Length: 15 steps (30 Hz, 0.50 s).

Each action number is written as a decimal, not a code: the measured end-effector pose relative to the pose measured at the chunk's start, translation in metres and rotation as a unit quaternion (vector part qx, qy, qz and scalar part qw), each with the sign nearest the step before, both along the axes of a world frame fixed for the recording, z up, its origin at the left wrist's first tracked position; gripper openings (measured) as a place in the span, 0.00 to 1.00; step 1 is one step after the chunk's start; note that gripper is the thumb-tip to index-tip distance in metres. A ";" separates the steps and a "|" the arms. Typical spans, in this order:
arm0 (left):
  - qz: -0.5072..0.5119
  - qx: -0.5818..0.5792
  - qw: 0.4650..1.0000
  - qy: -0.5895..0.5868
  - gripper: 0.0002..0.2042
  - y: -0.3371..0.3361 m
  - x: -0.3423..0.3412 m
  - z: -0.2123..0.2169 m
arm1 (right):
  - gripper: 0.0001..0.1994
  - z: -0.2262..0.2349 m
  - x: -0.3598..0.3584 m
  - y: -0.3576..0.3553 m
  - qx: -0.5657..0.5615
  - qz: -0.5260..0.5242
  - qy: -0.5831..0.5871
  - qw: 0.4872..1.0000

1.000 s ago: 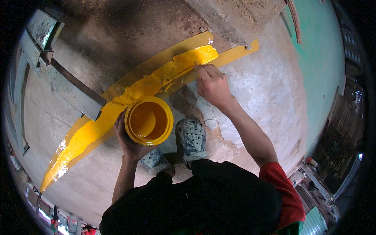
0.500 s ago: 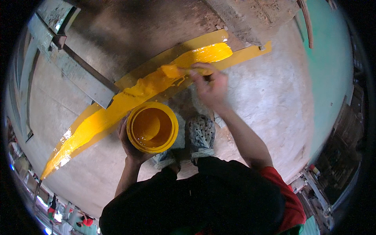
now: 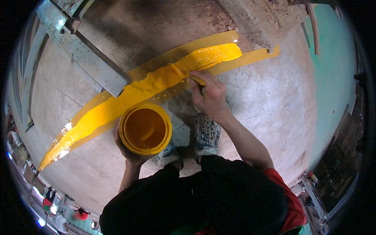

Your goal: The person paints a yellow line on a concrete floor using a paintbrush and a bucket of yellow paint. They repeatedly dip the brush into the bucket and apply paint along a pre-marked line, working alongside other workers in a large indoor space.

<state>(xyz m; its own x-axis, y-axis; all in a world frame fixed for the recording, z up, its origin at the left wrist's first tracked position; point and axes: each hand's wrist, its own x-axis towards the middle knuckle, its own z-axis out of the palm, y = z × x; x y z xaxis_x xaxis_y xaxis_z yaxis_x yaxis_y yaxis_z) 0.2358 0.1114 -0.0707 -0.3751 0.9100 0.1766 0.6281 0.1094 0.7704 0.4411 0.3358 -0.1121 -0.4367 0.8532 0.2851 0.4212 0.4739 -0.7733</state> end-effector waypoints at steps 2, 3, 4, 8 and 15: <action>0.011 -0.005 1.000 0.013 0.60 -0.002 0.000 0.003 | 0.10 -0.003 -0.006 -0.008 -0.098 -0.019 0.047 0.994; 0.016 -0.004 1.000 0.019 0.60 -0.002 0.000 0.004 | 0.10 -0.004 -0.005 -0.005 -0.173 -0.033 0.052 0.983; 0.017 -0.004 1.000 0.020 0.60 -0.003 -0.001 0.005 | 0.10 -0.004 0.001 -0.001 -0.237 -0.034 0.060 0.969; 0.011 -0.005 0.999 0.041 0.61 -0.008 -0.007 0.006 | 0.09 -0.007 0.043 0.045 -0.174 -0.165 -0.095 0.966; 0.039 -0.011 0.999 -0.025 0.66 -0.028 -0.008 -0.004 | 0.11 -0.002 0.080 0.067 0.139 -0.130 -0.237 0.953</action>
